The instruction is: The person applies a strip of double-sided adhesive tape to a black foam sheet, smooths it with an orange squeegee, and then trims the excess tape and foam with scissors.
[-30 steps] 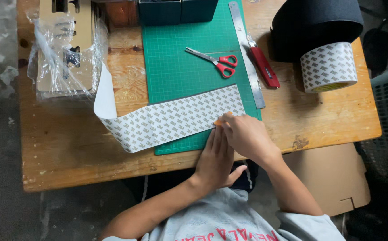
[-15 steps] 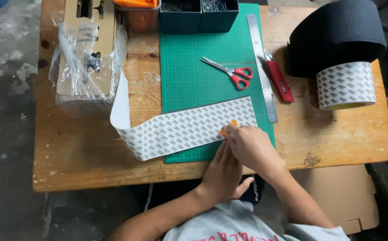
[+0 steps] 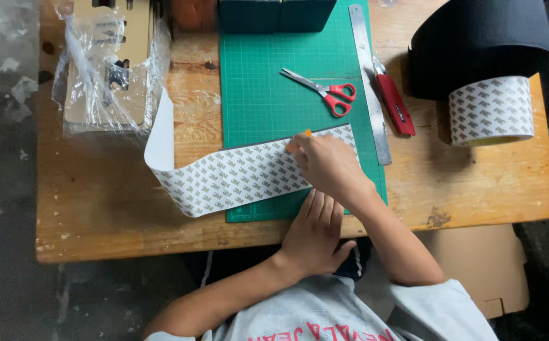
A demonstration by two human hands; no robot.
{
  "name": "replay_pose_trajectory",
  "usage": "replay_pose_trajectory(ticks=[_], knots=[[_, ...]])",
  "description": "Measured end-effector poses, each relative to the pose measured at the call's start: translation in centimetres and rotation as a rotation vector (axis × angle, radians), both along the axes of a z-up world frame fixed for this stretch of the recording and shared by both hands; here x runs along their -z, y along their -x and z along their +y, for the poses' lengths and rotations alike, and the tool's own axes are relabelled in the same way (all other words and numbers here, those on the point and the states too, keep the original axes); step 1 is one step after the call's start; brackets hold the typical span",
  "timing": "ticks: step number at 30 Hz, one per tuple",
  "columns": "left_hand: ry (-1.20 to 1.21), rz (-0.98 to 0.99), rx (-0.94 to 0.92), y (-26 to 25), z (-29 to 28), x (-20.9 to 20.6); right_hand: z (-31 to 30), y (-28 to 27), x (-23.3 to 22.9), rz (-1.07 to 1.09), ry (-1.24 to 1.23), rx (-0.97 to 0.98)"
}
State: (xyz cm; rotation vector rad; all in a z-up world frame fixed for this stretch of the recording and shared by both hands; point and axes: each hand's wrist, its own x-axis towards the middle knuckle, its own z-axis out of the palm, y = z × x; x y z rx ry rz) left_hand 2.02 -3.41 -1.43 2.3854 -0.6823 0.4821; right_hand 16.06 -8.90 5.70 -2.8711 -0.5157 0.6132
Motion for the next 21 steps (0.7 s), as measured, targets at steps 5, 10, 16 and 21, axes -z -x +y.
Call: replay_pose_trajectory(ticks=[5, 10, 16, 21], knots=[[0.019, -0.038, 0.015, -0.4, 0.8, 0.5, 1.6, -0.9, 2.2, -0.138, -0.005, 0.026], [-0.022, -0.102, -0.068, 0.6, 3.0, -2.1, -0.1, 1.8, -0.5, -0.089, -0.169, 0.139], [-0.13, -0.057, -0.13, 1.8, 3.7, -1.1, -2.2, 7.6, -0.8, 0.0, 0.019, 0.072], [-0.203, -0.009, -0.093, 2.2, 3.5, -0.1, -1.0, 6.6, -0.4, 0.041, 0.066, 0.01]])
